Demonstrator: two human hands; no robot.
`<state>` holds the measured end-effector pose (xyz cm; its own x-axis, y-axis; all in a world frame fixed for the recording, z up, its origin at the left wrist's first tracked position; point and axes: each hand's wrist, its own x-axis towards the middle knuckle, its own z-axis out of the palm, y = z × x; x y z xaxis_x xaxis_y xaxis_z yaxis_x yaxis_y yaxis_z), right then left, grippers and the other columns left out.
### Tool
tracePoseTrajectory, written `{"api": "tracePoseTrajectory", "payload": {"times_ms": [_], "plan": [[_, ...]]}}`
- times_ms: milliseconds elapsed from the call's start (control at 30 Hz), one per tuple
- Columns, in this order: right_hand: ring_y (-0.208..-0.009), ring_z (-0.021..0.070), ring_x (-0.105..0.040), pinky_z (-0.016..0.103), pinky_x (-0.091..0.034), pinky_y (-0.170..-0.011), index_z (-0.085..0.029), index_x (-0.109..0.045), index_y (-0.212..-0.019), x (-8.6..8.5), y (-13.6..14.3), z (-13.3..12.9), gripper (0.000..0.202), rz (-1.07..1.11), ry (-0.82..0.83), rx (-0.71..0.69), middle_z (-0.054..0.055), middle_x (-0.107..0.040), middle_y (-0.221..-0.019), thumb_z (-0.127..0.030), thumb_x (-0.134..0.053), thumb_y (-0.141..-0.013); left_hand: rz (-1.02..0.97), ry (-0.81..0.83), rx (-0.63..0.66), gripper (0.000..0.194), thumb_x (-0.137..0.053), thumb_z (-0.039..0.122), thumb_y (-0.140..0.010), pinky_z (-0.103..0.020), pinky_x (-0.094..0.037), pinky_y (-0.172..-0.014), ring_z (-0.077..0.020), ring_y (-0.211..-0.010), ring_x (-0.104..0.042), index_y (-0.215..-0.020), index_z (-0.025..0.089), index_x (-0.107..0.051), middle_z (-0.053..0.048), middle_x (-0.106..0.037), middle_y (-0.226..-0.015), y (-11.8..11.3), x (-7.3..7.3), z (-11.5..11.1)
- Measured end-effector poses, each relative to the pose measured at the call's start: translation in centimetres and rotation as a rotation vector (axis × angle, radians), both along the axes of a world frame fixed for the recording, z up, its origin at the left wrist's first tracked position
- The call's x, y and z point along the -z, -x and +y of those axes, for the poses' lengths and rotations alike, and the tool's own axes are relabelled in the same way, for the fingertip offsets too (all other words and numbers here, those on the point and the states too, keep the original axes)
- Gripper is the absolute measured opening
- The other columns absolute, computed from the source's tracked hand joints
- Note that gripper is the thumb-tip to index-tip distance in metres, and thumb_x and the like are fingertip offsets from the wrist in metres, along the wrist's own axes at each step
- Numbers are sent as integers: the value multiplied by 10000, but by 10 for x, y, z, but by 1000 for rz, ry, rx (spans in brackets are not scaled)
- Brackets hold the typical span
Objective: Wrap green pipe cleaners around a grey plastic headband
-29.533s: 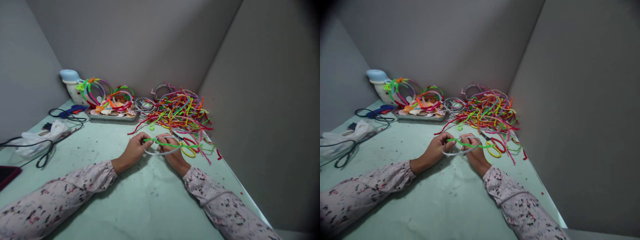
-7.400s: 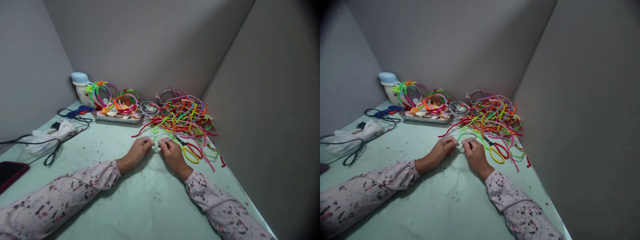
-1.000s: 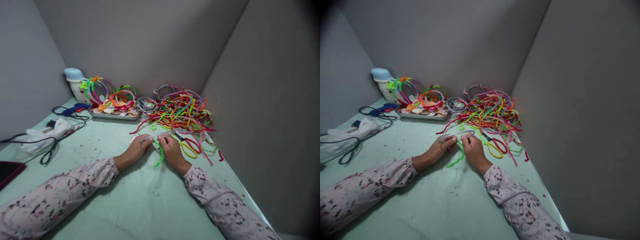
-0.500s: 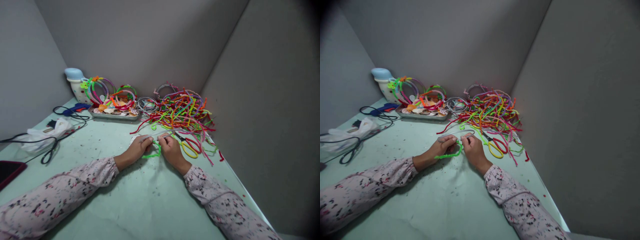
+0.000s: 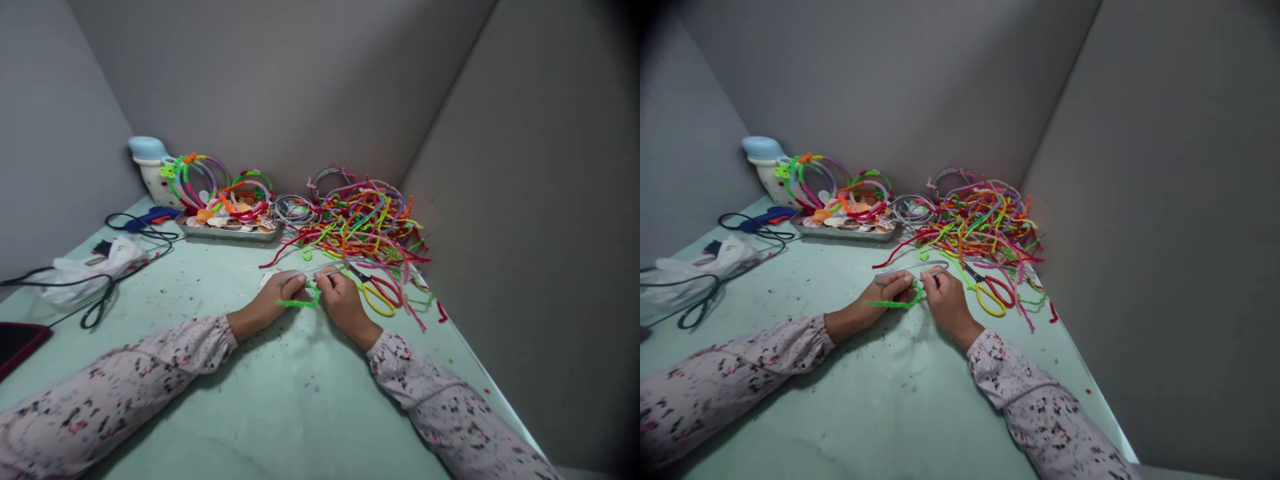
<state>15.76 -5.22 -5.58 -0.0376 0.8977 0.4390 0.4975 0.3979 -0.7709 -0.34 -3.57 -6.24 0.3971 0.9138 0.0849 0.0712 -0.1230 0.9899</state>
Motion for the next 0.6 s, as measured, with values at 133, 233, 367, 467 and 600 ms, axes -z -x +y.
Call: {"api": "tracePoseTrajectory", "payload": {"times_ms": [133,233,367,467,600], "plan": [[-649,149,-533,247,-388,-626,-181,-568,-681,1,0,1,265,-16,15,57,7,-598,-679,-339,-484,-876,87,-28,-8,239,-511,367,-823,-226,-312,-507,-105,-537,-406,-695,166,-508,39,-461,-564,2,-3,-1],[-638,149,-519,246,-374,-603,-181,-564,-677,0,0,1,251,-29,30,61,4,-586,-662,-319,-476,-867,158,-69,-25,160,-557,321,-775,-221,-319,-509,-105,-537,-413,-785,162,-555,43,-490,-589,3,-6,-2],[-657,145,-525,242,-373,-619,-178,-580,-711,-1,0,0,239,-25,30,39,3,-592,-686,-306,-458,-873,220,-154,-56,163,-565,321,-764,-218,-338,-530,-111,-570,-431,-790,160,-565,33,-516,-634,3,-6,-2],[-629,142,-506,242,-362,-599,-179,-572,-690,-1,1,0,258,-28,48,54,-3,-572,-659,-326,-461,-871,243,-195,-87,164,-568,327,-763,-217,-347,-543,-114,-588,-440,-780,164,-565,30,-524,-647,3,-6,-1],[-635,142,-512,245,-365,-621,-182,-568,-706,0,1,0,268,-13,36,56,-9,-566,-663,-358,-462,-879,238,-192,-90,203,-578,355,-758,-221,-358,-550,-122,-602,-456,-811,160,-589,19,-552,-675,2,-7,-1]]}}
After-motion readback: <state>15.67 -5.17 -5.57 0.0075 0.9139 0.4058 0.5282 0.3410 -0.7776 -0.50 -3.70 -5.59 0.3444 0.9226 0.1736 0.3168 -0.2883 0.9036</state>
